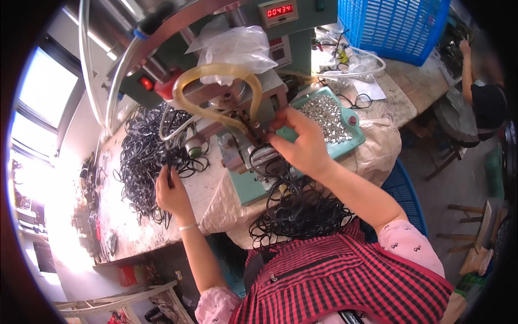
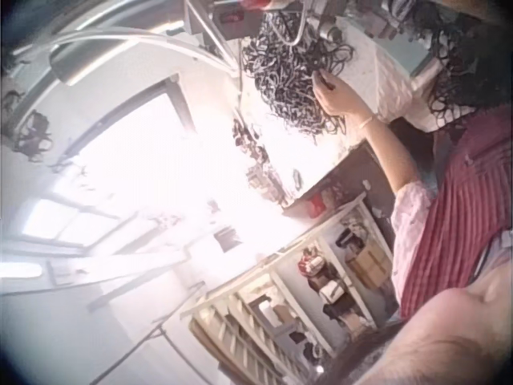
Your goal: The person repeatedly picks up black elastic hair ties and small metal clasps, places them into a small green machine, and presses a lever to attach the clasp to the hair tie. The finished hair ties are dropped onto a pile on the table.
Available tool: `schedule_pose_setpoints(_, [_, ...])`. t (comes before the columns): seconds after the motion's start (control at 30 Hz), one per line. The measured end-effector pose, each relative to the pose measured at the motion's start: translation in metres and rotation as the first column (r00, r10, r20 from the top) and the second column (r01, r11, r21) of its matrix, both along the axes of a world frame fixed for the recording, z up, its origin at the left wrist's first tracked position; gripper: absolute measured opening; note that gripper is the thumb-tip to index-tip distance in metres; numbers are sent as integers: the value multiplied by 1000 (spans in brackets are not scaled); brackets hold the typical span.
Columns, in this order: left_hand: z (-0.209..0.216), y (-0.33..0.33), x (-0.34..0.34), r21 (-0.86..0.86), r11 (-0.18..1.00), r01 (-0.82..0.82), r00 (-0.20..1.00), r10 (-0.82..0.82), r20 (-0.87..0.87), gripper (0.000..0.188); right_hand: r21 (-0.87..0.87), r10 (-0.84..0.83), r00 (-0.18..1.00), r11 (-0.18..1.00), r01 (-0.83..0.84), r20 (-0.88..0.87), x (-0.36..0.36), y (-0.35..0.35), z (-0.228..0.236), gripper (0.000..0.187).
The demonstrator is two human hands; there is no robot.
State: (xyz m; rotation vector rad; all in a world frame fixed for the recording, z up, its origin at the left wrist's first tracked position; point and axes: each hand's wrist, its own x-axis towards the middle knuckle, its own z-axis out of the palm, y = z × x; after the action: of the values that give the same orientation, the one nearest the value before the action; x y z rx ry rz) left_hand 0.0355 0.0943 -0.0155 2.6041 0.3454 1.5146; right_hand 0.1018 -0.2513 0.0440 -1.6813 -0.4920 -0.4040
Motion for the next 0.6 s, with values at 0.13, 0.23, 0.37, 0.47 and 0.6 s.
schedule_pose_setpoints(0.13, [-12, -21, 2, -101, 967, 234, 971, -227, 77, 16, 177, 22, 992, 984, 0, -122, -5, 1, -8, 33])
schedule_pose_setpoints(0.23, [7, -33, 5, -508, 709, 490, 872, -390, 298, 13, 121, 8, 991, 993, 9, -136, -6, 1, -6, 40])
schedule_pose_setpoints(0.37, [40, -60, 9, -562, 582, 587, 809, -426, 404, 12, 379, 246, 920, 918, -119, -306, -16, 11, 9, 42])
schedule_pose_setpoints(0.47, [38, -79, -4, -537, 538, 649, 760, -491, 426, 10, 433, 290, 875, 895, -105, -388, -31, 12, 23, 44])
schedule_pose_setpoints(0.6, [68, -136, -28, -270, 367, 890, 438, -855, 280, 13, -17, 235, 961, 971, -240, -149, -28, -25, 25, 44])
